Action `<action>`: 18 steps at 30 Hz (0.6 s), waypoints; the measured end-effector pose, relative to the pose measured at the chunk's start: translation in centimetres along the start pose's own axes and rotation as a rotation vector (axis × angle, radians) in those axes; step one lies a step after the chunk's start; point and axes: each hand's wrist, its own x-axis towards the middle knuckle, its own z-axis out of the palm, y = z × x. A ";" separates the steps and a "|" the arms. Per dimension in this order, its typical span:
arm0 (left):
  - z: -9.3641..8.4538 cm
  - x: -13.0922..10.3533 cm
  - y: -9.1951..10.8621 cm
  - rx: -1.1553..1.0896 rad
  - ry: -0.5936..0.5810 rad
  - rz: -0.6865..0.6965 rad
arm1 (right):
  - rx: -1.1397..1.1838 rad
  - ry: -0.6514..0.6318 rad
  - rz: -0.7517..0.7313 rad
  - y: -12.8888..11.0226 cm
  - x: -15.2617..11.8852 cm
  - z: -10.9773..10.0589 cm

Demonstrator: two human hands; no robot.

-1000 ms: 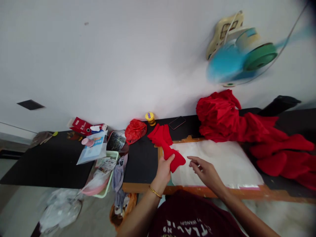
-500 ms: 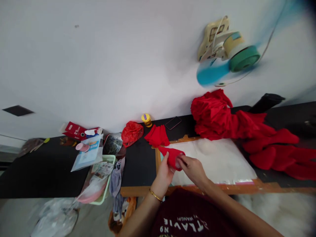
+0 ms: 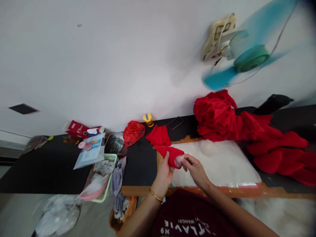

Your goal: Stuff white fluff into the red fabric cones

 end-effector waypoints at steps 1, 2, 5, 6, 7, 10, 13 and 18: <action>0.0 0.0 0.1 -0.004 -0.017 -0.019 | -0.006 -0.012 0.005 0.0 0.0 -0.1; -0.1 0.0 0.1 -0.007 -0.037 -0.029 | -0.021 -0.024 0.012 0.1 0.0 -0.2; 0.0 -0.5 0.0 -0.012 -0.096 -0.018 | -0.064 -0.052 0.035 0.4 0.1 -0.4; 0.0 -0.7 0.0 -0.007 -0.116 -0.014 | -0.070 -0.053 0.034 0.6 0.0 -0.5; 0.1 -0.9 -0.1 0.004 -0.135 -0.019 | -0.079 -0.054 0.026 0.7 -0.1 -0.5; 0.1 -1.1 -0.3 0.027 -0.143 -0.072 | -0.125 -0.081 -0.029 0.7 -0.5 -0.4; -0.1 -0.5 -0.1 -0.025 -0.078 -0.144 | -0.114 -0.088 -0.043 0.4 -0.7 -0.8; -0.4 0.1 1.3 -0.142 0.053 -0.126 | -0.027 0.096 -0.050 0.1 -0.3 -2.9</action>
